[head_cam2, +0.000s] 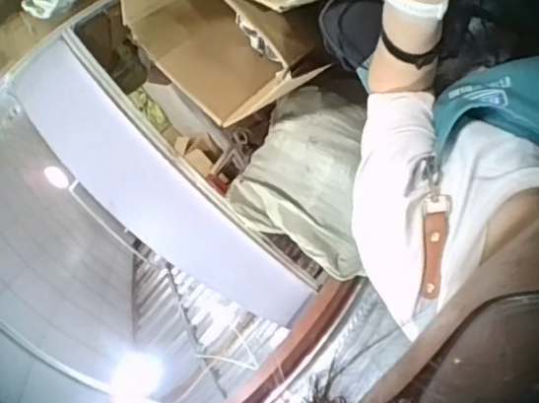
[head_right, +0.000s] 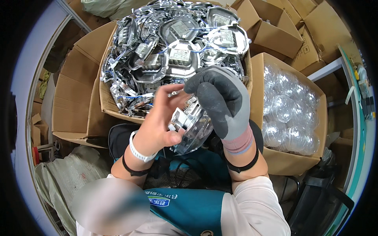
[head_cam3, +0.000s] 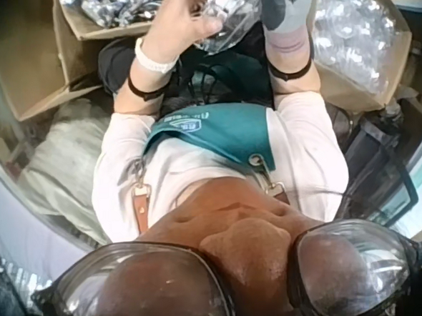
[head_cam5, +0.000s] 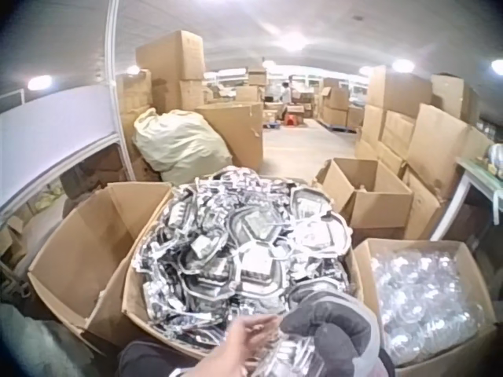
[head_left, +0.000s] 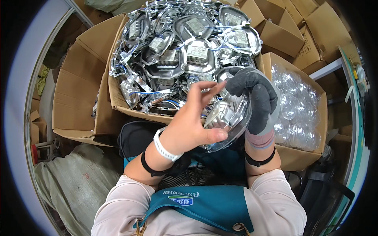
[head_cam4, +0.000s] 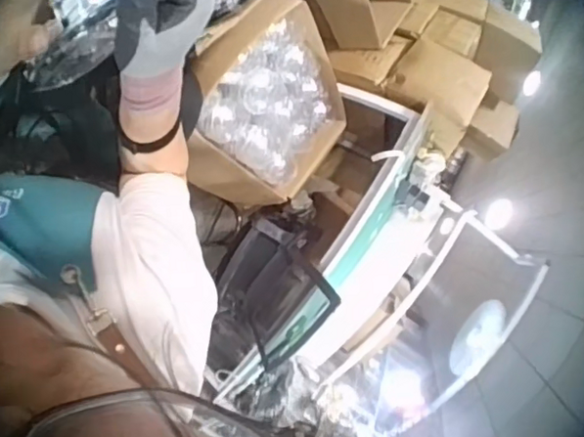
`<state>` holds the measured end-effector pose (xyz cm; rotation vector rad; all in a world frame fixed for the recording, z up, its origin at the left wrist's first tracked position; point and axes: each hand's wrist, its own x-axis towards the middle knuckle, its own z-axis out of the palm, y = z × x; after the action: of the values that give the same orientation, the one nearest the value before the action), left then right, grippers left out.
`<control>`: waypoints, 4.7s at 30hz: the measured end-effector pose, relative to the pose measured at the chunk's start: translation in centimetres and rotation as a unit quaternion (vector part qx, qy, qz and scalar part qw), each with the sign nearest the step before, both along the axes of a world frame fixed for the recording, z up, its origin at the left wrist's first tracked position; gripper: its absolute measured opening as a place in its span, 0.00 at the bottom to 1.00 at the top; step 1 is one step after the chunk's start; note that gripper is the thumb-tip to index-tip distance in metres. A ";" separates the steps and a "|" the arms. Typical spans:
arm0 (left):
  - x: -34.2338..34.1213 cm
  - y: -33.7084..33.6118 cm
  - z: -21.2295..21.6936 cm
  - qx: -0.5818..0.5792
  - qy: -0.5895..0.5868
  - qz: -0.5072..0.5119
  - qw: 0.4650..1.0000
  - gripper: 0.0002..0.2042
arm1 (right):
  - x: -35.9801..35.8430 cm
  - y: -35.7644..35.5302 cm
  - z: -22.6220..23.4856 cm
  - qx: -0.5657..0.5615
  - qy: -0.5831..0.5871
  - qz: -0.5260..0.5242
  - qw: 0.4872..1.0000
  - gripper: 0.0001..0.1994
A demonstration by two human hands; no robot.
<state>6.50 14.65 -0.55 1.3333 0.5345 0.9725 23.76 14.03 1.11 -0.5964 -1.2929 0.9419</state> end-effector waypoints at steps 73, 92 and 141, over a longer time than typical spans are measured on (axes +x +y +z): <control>-1.9 3.9 -5.2 -0.237 -0.393 0.156 0.875 0.22 | -5.4 -0.8 -2.4 0.209 -0.289 -0.147 0.923 0.19; -16.3 -0.6 0.1 -0.377 -0.569 0.085 0.726 0.16 | 33.5 3.6 -19.2 -0.380 -0.492 -0.307 0.721 0.27; -7.1 3.5 5.7 0.489 0.252 0.351 0.758 0.14 | 10.7 -6.4 1.0 -0.149 0.303 0.128 0.933 0.38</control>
<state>-0.60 18.11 5.11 2.4776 1.0633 1.6350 34.50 7.58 2.15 -0.3219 -0.6807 1.4213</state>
